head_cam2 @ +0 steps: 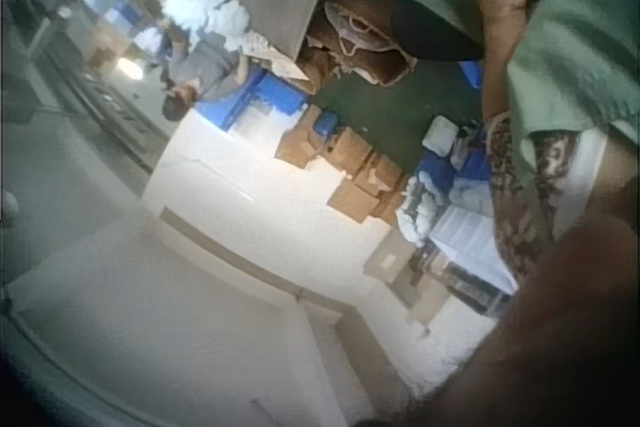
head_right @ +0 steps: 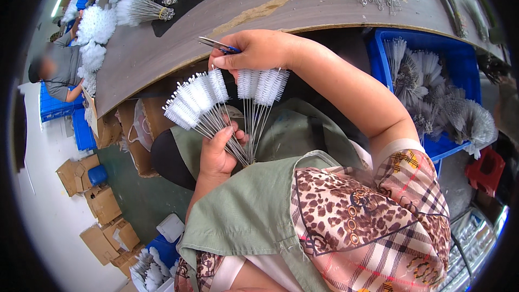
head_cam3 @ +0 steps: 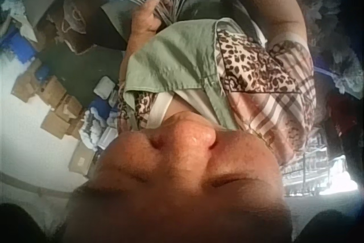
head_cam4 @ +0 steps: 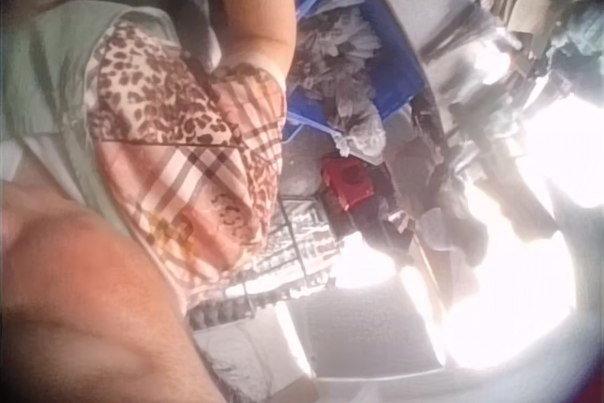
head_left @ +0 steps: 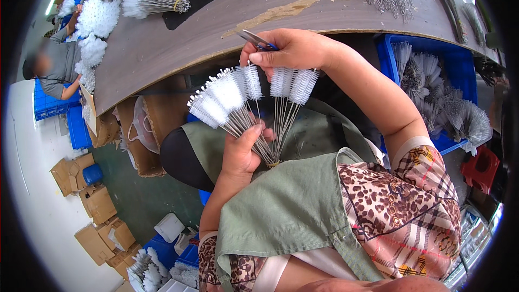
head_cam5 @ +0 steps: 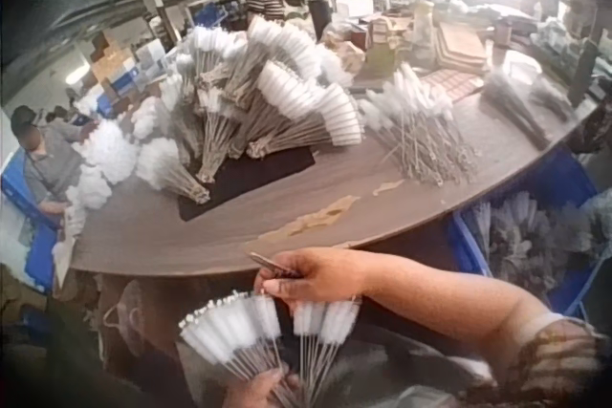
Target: Trimming and organizing white bristles for tube-style cleaning brushes at a factory workbench.
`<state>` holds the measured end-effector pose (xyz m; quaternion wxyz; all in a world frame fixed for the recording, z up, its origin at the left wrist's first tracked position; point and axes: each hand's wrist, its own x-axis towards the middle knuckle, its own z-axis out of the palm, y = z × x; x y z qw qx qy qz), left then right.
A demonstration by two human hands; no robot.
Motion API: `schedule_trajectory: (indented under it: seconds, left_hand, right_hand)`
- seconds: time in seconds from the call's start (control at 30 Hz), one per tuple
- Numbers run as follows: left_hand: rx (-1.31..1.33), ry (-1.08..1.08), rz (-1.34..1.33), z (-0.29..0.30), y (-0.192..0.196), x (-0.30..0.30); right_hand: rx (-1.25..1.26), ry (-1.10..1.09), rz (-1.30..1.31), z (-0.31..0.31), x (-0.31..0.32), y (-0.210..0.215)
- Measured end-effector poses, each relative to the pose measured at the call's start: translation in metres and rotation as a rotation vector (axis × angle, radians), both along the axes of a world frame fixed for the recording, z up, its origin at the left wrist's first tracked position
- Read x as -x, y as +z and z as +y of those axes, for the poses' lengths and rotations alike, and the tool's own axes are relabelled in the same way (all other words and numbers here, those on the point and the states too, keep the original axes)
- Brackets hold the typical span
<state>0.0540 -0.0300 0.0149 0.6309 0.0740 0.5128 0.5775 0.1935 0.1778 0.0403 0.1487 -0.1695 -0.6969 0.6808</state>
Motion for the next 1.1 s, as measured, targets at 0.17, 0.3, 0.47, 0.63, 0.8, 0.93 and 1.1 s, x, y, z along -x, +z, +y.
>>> schedule_trajectory:
  seconds: [0.17,0.3,0.47,0.63,0.8,0.93,1.1]
  left_hand:
    - [-0.016,-0.014,0.058,0.003,0.004,0.001]
    - [-0.114,0.071,0.075,0.006,-0.002,0.006]
    - [-0.263,0.100,0.030,0.020,-0.009,0.010]
    - [-0.279,0.053,0.076,0.018,-0.005,0.012]
    - [-0.290,-0.003,0.044,0.020,0.002,0.005]
    - [-0.280,-0.041,0.045,0.017,-0.001,0.005]
    - [-0.295,-0.076,0.059,0.012,-0.014,0.009]
  right_hand:
    - [-0.143,-0.230,-0.044,0.001,0.004,0.012]
    - [-0.325,-0.567,0.119,-0.021,-0.014,0.048]
    - [0.281,-0.105,0.238,-0.090,-0.025,0.047]
    - [0.778,-0.032,0.177,-0.130,-0.012,0.007]
    - [0.883,-0.103,0.142,-0.132,-0.016,0.016]
    - [0.989,-0.100,0.142,-0.134,-0.017,0.020]
    - [0.971,-0.144,0.178,-0.135,-0.015,0.020]
